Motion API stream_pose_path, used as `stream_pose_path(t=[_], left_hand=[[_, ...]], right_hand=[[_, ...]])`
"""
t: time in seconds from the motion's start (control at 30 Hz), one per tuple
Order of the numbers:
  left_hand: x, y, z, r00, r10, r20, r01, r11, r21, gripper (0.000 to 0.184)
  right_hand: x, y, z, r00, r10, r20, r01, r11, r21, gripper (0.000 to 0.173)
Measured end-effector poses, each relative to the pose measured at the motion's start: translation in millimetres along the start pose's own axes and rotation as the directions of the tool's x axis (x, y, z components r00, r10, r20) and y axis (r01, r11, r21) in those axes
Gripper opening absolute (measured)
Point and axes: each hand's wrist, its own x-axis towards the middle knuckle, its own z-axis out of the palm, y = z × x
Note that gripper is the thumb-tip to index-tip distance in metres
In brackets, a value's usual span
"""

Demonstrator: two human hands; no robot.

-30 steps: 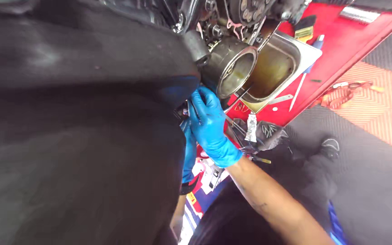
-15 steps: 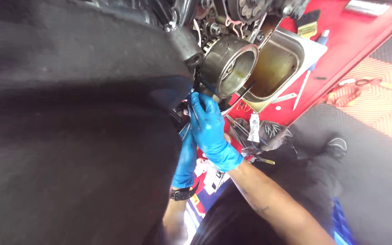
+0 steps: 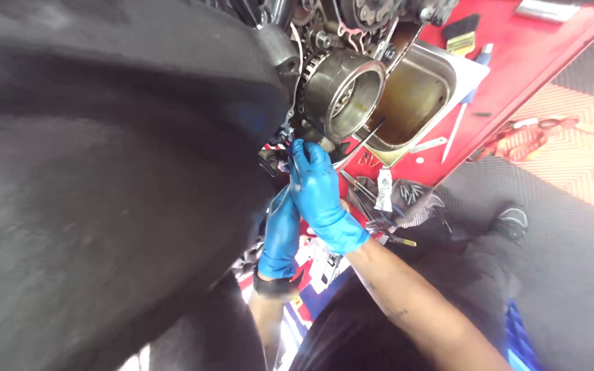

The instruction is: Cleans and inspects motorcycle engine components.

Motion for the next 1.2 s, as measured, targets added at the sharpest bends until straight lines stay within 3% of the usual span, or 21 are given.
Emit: stream_pose_path(t=[0.17,0.3,0.4,0.5,0.6,0.7,0.8,0.9,0.97,1.07,1.2], left_hand=[[-19,-2,1,0.998,-0.038,0.049,0.039,0.999,-0.017,0.036],[-47,-11,3,0.995,-0.044,0.084,0.056,0.989,-0.135,0.034],[-54,-11,10,0.999,-0.024,0.023,0.027,0.988,-0.151,0.026],[-54,-14,10,1.0,0.009,0.002,-0.008,0.989,-0.147,0.021],[-54,-20,10,0.998,0.042,-0.049,-0.048,0.991,-0.125,0.02],[-55,-20,11,0.979,0.133,-0.152,-0.131,0.991,0.021,0.019],[-52,-15,8,0.963,0.182,-0.199,-0.162,0.98,0.114,0.018],[-49,-18,0,0.972,0.139,-0.19,-0.123,0.988,0.095,0.019],[-50,-22,-2,0.976,0.087,-0.2,-0.081,0.996,0.035,0.02],[-52,-21,-1,0.984,0.033,-0.173,-0.03,0.999,0.016,0.022],[-58,-17,-2,0.991,-0.1,-0.09,0.105,0.993,0.047,0.03]], right_hand=[[-3,-2,-25,0.992,0.055,0.112,-0.055,0.998,-0.001,0.027],[-28,1,-55,0.993,0.053,0.104,-0.08,0.957,0.279,0.028],[-39,10,-71,0.949,0.154,0.276,-0.286,0.791,0.541,0.027],[-45,22,-78,0.886,0.199,0.419,-0.449,0.598,0.664,0.022],[-50,27,-80,0.882,0.195,0.43,-0.461,0.552,0.695,0.019],[-55,32,-85,0.874,0.231,0.428,-0.472,0.616,0.631,0.018],[-58,39,-94,0.783,0.234,0.576,-0.564,0.659,0.498,0.025],[-66,46,-100,0.862,0.173,0.477,-0.438,0.728,0.527,0.019],[-65,48,-102,0.913,0.176,0.367,-0.383,0.678,0.628,0.012],[-59,50,-104,0.932,0.144,0.333,-0.35,0.603,0.717,0.011],[-50,45,-97,0.922,-0.043,0.384,-0.314,0.495,0.81,0.008]])
